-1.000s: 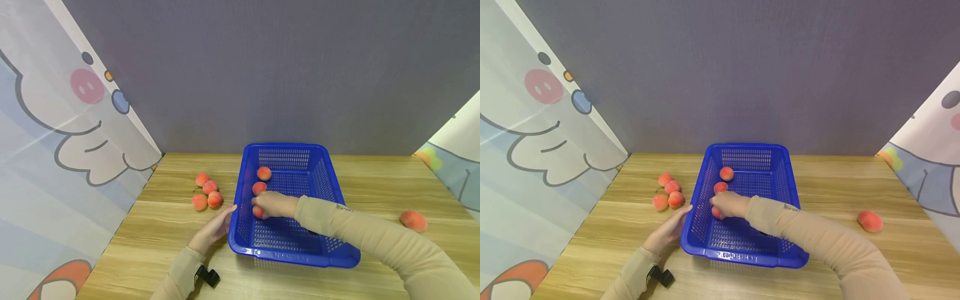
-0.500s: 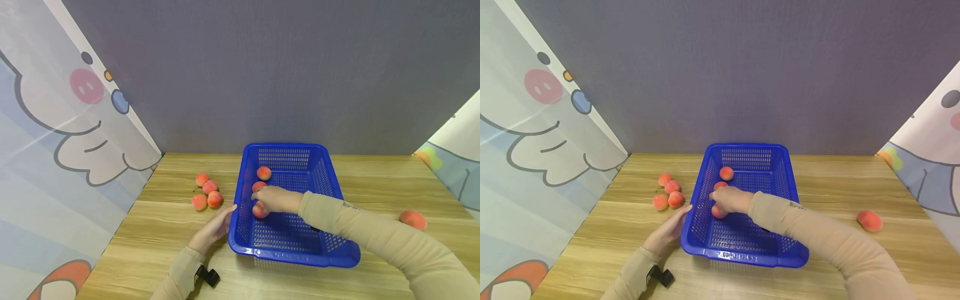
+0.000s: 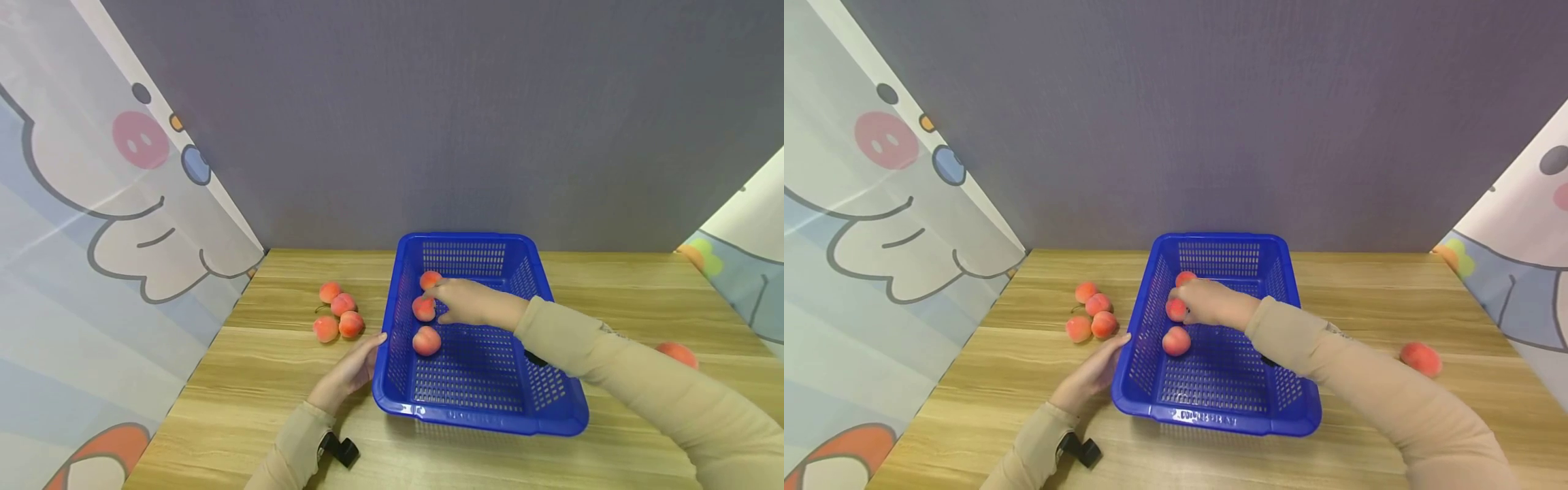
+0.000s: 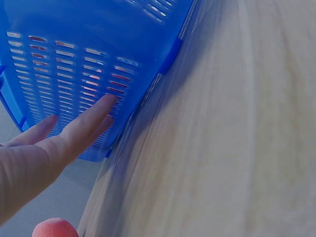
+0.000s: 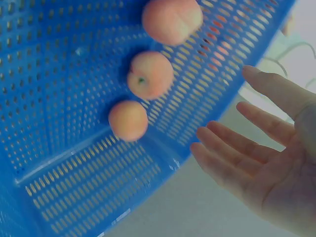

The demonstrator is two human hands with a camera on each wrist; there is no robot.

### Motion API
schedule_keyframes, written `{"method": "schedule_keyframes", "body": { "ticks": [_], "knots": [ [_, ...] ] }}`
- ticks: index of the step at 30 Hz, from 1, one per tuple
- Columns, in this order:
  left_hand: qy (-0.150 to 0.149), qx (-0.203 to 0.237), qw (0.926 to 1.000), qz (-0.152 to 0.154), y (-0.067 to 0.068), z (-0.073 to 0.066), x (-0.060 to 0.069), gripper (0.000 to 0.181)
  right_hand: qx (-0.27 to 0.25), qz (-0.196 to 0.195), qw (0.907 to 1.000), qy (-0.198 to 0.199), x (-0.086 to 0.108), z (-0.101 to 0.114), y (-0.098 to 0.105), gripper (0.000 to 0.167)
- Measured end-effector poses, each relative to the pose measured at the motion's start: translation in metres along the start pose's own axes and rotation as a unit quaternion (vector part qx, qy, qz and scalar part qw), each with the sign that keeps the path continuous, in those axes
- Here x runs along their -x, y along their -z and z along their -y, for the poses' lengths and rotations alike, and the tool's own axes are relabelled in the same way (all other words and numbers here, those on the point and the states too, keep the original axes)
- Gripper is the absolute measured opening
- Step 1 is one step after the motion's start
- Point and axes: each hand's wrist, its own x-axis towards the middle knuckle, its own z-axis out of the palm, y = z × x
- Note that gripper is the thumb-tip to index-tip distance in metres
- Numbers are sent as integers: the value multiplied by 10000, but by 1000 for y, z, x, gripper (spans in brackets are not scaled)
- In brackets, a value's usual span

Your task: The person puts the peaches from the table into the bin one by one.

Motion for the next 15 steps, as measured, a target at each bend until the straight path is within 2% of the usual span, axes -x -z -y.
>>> {"method": "schedule_keyframes", "body": {
  "ticks": [8,15],
  "knots": [
    [-47,-38,9999,-82,0,0,0,32,-218,-254,9990,-290,12,-7,25,46],
    [-68,-35,9999,-92,-1,1,0,28,-332,-662,9963,-444,28,-16,44,44]
  ]
}}
